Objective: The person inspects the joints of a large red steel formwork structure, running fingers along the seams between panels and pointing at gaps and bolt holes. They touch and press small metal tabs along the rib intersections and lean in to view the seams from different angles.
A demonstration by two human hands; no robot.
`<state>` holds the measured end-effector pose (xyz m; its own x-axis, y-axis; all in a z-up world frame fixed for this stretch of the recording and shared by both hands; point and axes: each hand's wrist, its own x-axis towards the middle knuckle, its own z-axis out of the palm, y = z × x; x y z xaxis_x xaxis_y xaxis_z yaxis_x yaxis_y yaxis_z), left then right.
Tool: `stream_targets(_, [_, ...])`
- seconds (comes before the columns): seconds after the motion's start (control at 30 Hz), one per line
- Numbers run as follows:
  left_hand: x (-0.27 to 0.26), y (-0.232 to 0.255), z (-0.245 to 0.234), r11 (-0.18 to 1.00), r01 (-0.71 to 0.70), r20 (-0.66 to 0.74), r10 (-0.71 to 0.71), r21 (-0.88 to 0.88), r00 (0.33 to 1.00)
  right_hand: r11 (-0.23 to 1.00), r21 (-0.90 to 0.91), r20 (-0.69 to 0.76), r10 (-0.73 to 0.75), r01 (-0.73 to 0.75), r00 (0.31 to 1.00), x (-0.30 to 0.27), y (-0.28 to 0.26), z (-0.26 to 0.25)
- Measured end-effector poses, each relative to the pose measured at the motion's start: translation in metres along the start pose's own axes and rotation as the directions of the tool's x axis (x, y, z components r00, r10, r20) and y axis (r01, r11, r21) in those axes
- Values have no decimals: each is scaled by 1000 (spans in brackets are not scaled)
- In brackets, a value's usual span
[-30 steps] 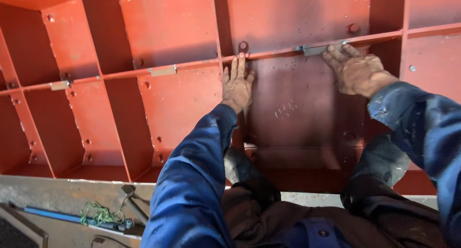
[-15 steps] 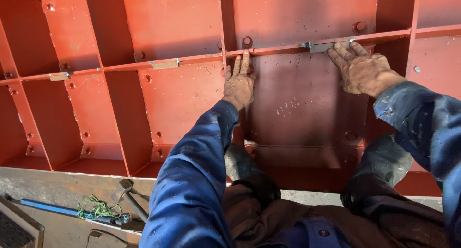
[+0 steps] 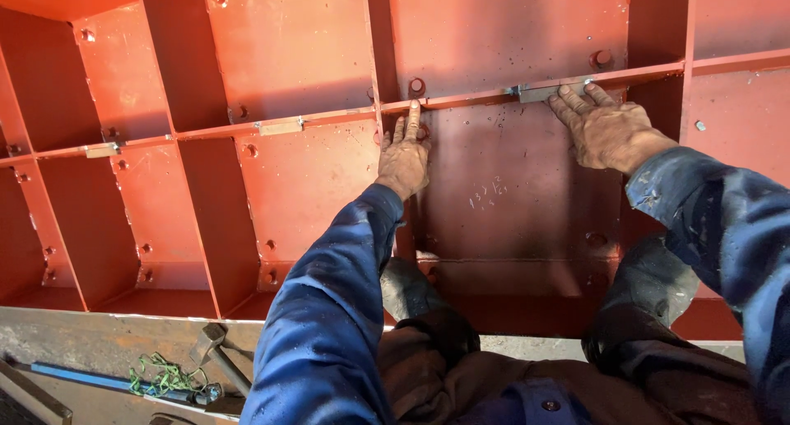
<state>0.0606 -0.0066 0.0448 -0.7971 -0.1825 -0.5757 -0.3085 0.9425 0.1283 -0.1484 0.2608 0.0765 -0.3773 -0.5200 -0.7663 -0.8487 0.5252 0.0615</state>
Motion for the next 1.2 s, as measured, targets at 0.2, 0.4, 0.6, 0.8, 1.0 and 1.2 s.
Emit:
stream_targets(0.2, [9,-12,27,999,-38,-101,39,4,994,1000,12,24,14,-14,1000,-7,-4,-10])
stream_targets(0.4, [3,-7,13,1000,-18,-37,19,26,999,1000,-1,18,-4,4,1000,2,-1,-1])
stream_targets(0.6, [11,-14,28,1000,-13,-37,12,-7,999,1000,4,38,-4,4,999,-2,-2,-5])
stream_targets(0.8, [10,-13,26,1000,-17,-53,16,-24,998,1000,10,27,-9,9,1000,6,2,6])
stream_targets(1.0, [11,-15,32,999,-18,-69,15,-47,997,998,-52,-9,-45,44,999,15,11,20])
stream_targets(1.2, [5,-13,27,997,-53,-150,43,-62,988,1000,-17,24,-26,26,999,4,4,4])
